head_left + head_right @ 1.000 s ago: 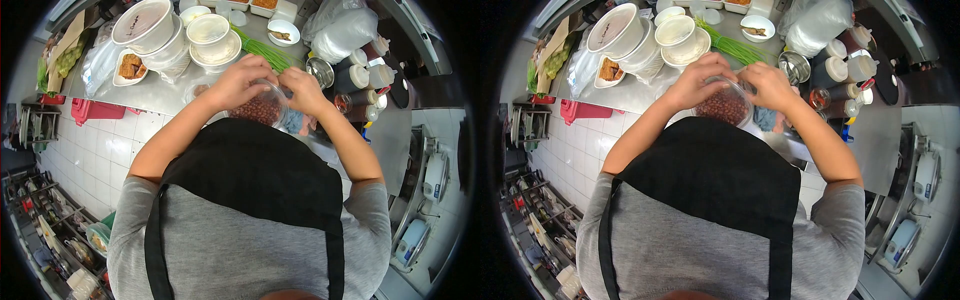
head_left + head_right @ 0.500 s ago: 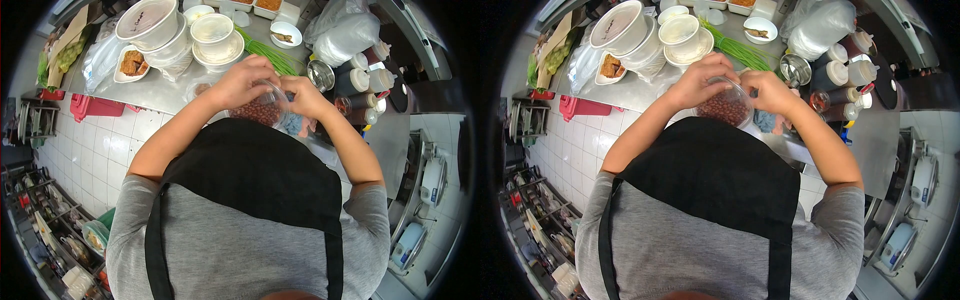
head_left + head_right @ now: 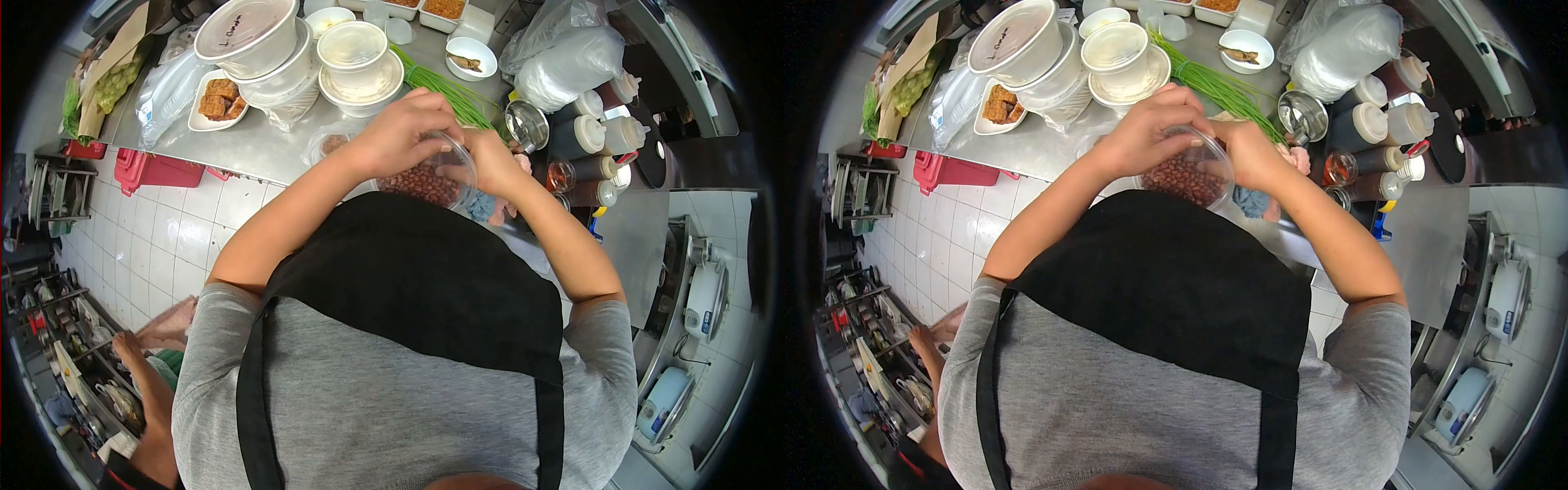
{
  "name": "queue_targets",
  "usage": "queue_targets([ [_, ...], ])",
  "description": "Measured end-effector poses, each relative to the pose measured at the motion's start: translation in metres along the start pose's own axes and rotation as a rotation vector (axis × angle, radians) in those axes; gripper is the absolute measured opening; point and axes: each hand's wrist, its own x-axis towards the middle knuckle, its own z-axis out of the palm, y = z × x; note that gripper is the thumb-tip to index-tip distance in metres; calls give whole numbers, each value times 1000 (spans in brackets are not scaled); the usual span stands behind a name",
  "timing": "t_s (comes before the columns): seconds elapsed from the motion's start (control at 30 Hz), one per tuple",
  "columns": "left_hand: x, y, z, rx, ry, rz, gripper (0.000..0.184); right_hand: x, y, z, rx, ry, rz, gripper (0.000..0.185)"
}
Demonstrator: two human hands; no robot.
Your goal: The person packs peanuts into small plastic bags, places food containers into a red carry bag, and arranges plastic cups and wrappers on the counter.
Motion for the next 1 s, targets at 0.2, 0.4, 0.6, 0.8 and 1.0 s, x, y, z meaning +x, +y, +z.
queue_targets([
  [0.2, 0, 0, 1, -12, 9, -7, 19, 12, 12, -1, 52, -150, 14, 36],
  [0.4, -1, 0, -1, 17, 12, 4, 21, 22, 30, -8, 478, -286, 302, 26],
  [0.6, 0, 3, -5, 46, -8, -22, 22, 14, 50, -16, 1052, -251, 488, 20],
  [0.8, 1, 0, -3, 56, 24, -44, 20, 4, 55, -23, 1195, -148, 497, 22],
  [1.0, 1, -12, 6, 274, 36, -74, 37, -21, 71, -55, 1239, 156, 418, 25],
])
